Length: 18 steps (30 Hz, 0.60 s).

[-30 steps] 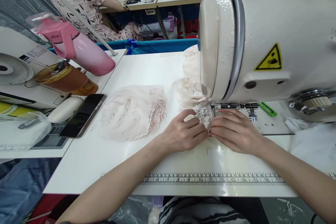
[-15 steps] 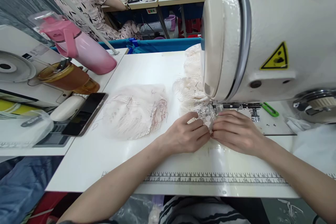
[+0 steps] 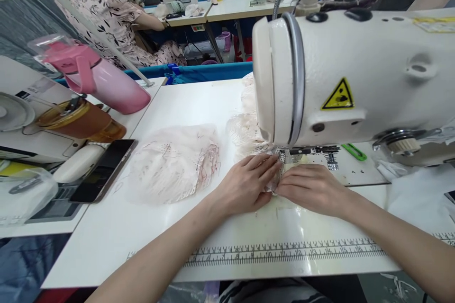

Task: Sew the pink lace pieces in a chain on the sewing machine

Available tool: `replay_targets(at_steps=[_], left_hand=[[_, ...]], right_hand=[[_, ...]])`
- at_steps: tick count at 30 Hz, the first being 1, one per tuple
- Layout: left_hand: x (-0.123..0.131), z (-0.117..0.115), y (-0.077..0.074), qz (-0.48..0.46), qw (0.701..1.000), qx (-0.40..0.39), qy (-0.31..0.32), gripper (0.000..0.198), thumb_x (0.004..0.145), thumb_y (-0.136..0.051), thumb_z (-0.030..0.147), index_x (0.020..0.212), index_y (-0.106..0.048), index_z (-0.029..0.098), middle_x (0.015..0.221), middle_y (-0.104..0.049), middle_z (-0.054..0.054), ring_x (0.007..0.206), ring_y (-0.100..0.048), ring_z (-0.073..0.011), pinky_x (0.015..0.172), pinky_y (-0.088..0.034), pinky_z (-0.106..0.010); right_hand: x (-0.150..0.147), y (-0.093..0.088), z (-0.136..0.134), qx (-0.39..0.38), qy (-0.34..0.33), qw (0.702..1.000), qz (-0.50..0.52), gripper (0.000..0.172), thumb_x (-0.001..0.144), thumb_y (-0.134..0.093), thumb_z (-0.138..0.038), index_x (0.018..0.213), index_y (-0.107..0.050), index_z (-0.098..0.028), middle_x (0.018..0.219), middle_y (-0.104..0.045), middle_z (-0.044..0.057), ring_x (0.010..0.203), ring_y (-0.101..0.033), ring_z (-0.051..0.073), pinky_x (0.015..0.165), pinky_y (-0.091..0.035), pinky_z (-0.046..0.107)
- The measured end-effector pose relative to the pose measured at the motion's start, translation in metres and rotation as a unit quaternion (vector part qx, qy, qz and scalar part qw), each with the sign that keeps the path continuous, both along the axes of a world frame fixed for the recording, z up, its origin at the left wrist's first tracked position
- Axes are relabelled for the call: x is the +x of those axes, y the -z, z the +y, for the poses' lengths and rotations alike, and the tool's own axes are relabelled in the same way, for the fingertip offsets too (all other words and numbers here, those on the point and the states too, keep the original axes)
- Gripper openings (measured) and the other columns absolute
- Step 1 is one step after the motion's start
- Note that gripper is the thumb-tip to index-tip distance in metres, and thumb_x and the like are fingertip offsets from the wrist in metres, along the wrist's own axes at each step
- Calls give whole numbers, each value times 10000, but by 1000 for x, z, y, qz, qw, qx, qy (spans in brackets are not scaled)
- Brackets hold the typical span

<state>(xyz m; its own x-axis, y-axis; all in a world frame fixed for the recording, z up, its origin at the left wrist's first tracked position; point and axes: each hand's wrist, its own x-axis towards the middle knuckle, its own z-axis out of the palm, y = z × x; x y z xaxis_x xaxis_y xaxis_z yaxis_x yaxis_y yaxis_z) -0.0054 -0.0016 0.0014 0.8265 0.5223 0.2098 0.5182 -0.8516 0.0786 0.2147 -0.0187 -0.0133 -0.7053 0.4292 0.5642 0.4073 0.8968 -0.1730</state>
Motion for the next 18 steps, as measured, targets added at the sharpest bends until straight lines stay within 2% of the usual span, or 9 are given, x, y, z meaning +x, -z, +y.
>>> replay_targets(at_steps=[11, 18], left_hand=[[1, 1, 0, 17, 1000, 9, 2, 550, 860, -475, 305, 1371, -462, 103, 1413, -475, -125, 1320, -438, -267, 1112, -346, -427], [3, 1, 0, 11, 1000, 12, -11, 562, 846, -492, 312, 1373, -459, 118, 1395, -499, -122, 1304, -453, -285, 1101, -352, -453]], right_hand=[[1, 3, -1, 8, 27, 999, -19, 182, 866, -513, -70, 911, -629, -202, 833, -694, -21, 859, -626, 125, 773, -528, 265], [2, 0, -1, -4, 43, 999, -11, 173, 863, -522, -99, 872, -655, -209, 799, -691, 3, 832, -622, 142, 710, -507, 254]])
